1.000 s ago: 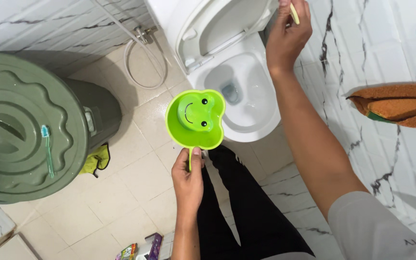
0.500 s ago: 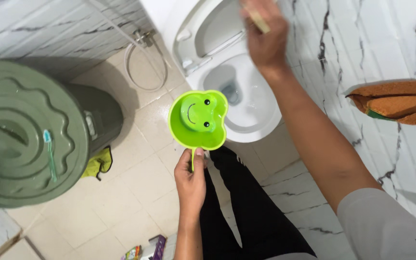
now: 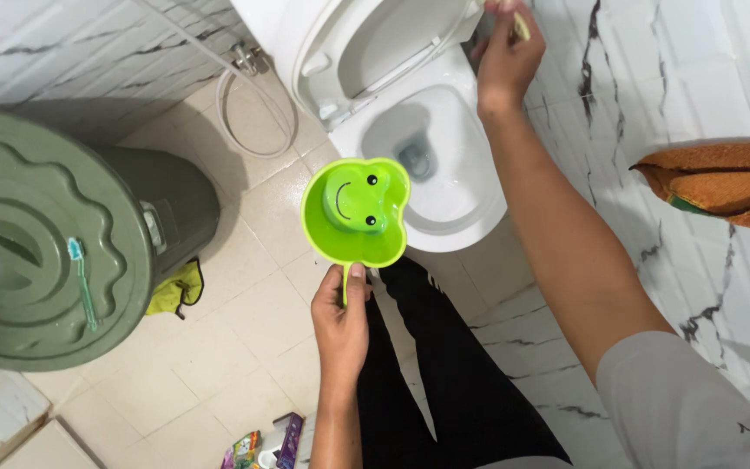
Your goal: The person cleans the toilet bowl and lid by hand with a brush and a yellow sponge, then flushes the toilet by pressing the button on the tank.
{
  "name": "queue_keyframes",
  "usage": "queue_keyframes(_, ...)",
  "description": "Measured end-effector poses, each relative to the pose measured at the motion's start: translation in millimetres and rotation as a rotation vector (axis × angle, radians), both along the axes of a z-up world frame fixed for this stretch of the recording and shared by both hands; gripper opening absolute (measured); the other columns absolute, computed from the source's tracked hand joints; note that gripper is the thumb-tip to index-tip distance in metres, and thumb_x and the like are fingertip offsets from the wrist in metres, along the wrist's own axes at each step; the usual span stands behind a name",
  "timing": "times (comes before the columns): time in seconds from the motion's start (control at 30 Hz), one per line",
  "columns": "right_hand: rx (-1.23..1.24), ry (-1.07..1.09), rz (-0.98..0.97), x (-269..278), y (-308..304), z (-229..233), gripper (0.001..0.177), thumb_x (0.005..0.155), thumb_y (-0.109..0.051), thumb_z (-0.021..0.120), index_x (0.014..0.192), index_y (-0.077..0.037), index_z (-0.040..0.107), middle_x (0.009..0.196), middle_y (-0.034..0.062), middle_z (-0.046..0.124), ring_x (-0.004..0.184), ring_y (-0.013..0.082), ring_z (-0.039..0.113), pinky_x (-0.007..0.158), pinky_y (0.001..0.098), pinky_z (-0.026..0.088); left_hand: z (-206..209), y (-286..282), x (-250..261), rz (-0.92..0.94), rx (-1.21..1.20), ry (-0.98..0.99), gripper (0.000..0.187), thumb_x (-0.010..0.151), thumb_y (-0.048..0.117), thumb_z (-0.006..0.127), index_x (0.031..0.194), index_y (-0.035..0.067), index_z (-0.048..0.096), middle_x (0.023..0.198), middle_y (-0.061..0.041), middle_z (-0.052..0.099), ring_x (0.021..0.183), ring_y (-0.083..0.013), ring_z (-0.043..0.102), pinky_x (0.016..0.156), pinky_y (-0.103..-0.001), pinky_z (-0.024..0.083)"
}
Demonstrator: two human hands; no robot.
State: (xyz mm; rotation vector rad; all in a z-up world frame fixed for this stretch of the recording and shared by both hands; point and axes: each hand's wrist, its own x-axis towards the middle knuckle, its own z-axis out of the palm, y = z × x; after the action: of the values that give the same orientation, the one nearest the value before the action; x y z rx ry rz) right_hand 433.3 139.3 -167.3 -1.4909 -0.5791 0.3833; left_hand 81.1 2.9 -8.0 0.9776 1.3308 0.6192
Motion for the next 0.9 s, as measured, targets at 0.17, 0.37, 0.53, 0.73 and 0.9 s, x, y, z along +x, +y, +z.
queue_keyframes(0.17, 0.126, 0.073, -0.013, 13, 19, 17, 0.024, 0.113, -0.015, 0.058, 0.094, 0.0, 0.057, 0.072, 0.0047, 0.059, 0.061, 0.0144, 0.061, 0.06, 0.0306, 0.048, 7, 0, 9, -0.022, 0.001, 0.005, 0.032, 0.104, 0.029, 0.058, 0.101, -0.001, 0.069, 0.075, 0.003, 0.055, 0.07, -0.0066, 0.048, 0.063, -0.023, 0.04)
queue_keyframes(0.37, 0.047, -0.211, -0.022, -5, 9, 54, 0.029, 0.114, -0.022, 0.052, 0.101, 0.0, 0.066, 0.073, 0.0011, 0.058, 0.06, 0.0093, 0.054, 0.058, 0.0273, 0.042, 14, -3, 16, -0.024, -0.021, 0.024, 0.033, 0.103, 0.029, 0.058, 0.101, -0.001, 0.07, 0.073, 0.003, 0.054, 0.068, -0.0067, 0.045, 0.061, -0.024, 0.038)
queue_keyframes(0.53, -0.012, -0.522, -0.088, -23, 2, 79, 0.028, 0.114, -0.024, 0.053, 0.108, 0.0, 0.064, 0.083, 0.009, 0.06, 0.068, 0.0224, 0.057, 0.064, 0.0342, 0.046, 16, 4, 19, -0.027, 0.001, -0.007, 0.032, 0.105, 0.027, 0.057, 0.101, -0.002, 0.069, 0.074, 0.003, 0.053, 0.068, -0.0068, 0.044, 0.061, -0.025, 0.037)
queue_keyframes(0.73, 0.049, -0.896, 0.154, -38, 8, 99, 0.023, 0.114, -0.022, 0.063, 0.112, 0.001, 0.066, 0.099, 0.0181, 0.065, 0.089, 0.0399, 0.063, 0.076, 0.0453, 0.051, 25, 6, 22, -0.008, 0.013, -0.068, 0.029, 0.105, 0.025, 0.057, 0.106, -0.002, 0.07, 0.075, 0.003, 0.053, 0.069, -0.0065, 0.044, 0.062, -0.024, 0.037)
queue_keyframes(0.9, 0.071, -0.897, -0.065, -5, 10, 74, 0.021, 0.113, -0.018, 0.06, 0.108, 0.002, 0.059, 0.096, 0.0143, 0.063, 0.081, 0.032, 0.063, 0.071, 0.0407, 0.05, 25, 9, 22, -0.014, 0.03, -0.066, 0.029, 0.105, 0.024, 0.057, 0.103, -0.002, 0.069, 0.075, 0.003, 0.054, 0.07, -0.0067, 0.045, 0.063, -0.024, 0.038)
